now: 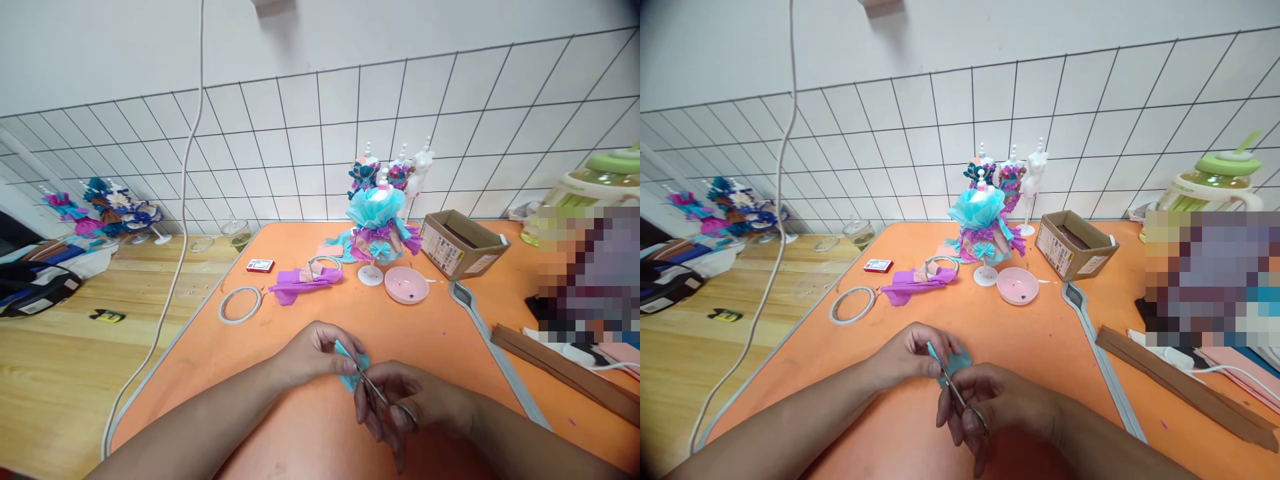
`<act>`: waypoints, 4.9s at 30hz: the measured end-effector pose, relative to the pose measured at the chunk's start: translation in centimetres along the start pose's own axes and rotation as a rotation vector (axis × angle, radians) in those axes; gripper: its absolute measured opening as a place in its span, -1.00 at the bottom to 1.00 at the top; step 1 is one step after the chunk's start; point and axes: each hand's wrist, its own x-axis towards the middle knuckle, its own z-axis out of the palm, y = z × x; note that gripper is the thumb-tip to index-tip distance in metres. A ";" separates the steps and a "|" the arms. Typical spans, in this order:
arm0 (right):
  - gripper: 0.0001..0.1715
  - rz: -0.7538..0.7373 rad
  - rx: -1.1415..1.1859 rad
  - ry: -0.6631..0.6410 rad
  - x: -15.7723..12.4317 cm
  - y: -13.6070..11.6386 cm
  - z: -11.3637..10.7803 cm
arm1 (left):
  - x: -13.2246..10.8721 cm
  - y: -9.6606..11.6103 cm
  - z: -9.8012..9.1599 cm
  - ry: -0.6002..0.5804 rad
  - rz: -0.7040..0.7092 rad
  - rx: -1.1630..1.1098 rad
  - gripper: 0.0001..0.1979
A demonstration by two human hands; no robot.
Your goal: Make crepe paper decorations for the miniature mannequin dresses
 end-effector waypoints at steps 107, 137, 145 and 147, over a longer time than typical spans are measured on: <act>-0.48 0.001 -0.017 0.039 -0.2 0.2 -0.4 | 0.1 0.1 -0.2 -0.040 0.048 0.124 -0.76; -0.55 0.049 -0.077 0.078 -0.2 0.5 -0.6 | -0.1 0.0 -0.3 -0.117 0.032 0.275 -0.79; -0.36 0.014 -0.072 0.041 -0.4 0.1 -0.9 | -0.1 0.8 0.1 -0.038 0.043 0.329 -0.77; -0.33 -0.047 -0.134 0.149 -0.8 -0.7 -1.2 | 0.0 0.8 -0.4 0.096 0.068 0.367 -0.77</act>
